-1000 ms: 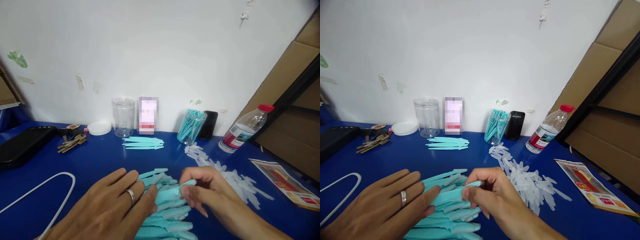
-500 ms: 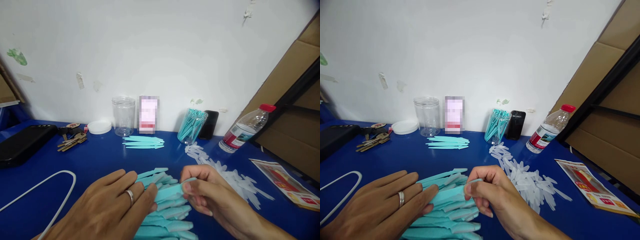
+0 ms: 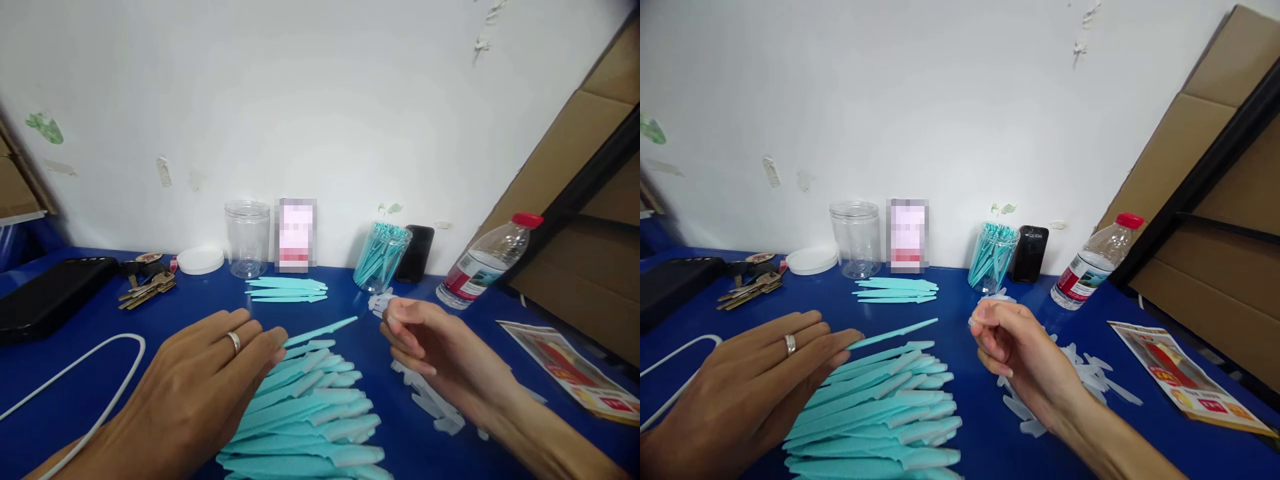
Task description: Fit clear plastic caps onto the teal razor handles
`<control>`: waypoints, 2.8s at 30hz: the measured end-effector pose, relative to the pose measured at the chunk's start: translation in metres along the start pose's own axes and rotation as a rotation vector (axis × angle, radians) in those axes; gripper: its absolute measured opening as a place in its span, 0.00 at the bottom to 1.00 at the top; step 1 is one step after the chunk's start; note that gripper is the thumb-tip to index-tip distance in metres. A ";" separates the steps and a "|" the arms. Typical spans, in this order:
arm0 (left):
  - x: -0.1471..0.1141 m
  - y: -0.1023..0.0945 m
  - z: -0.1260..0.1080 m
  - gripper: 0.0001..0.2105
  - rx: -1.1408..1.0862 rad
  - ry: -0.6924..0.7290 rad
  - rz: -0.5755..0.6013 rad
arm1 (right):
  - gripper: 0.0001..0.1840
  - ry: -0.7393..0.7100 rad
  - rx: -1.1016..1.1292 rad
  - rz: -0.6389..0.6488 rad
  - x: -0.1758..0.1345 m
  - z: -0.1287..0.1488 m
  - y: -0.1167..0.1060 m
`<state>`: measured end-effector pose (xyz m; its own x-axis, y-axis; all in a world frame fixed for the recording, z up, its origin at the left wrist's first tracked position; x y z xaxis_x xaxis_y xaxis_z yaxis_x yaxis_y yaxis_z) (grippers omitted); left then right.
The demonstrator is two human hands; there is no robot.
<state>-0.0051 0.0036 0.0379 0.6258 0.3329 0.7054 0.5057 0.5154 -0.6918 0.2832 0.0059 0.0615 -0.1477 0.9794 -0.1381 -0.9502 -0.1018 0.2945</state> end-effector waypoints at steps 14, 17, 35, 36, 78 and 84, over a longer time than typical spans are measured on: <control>0.006 0.002 -0.013 0.19 -0.567 -0.573 0.175 | 0.17 -0.007 -0.145 0.009 -0.006 -0.009 0.006; 0.007 0.002 -0.016 0.21 -0.578 -0.638 0.124 | 0.17 0.007 -0.142 0.032 -0.009 -0.011 0.009; 0.004 0.004 -0.017 0.05 -0.407 -0.469 0.008 | 0.14 -0.035 -0.188 0.078 -0.008 -0.017 0.005; 0.004 0.003 -0.017 0.05 -0.391 -0.474 0.014 | 0.14 -0.045 -0.198 0.077 -0.008 -0.018 0.004; -0.010 0.009 -0.030 0.06 -0.346 -0.410 0.009 | 0.15 -0.299 -0.798 0.163 -0.022 -0.024 0.018; 0.009 0.009 -0.013 0.13 -0.550 -0.489 0.254 | 0.17 -0.323 -0.669 0.011 -0.005 -0.018 0.008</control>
<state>0.0127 0.0011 0.0361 0.4931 0.7649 0.4145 0.6839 -0.0464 -0.7281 0.2712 -0.0031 0.0477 -0.1679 0.9698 0.1769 -0.9286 -0.0954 -0.3586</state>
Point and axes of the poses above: each hand's wrist, its own x-axis towards the middle knuckle, its own y-axis out of the palm, z = x × y, the point moved 1 cm from there along x, towards the middle knuckle
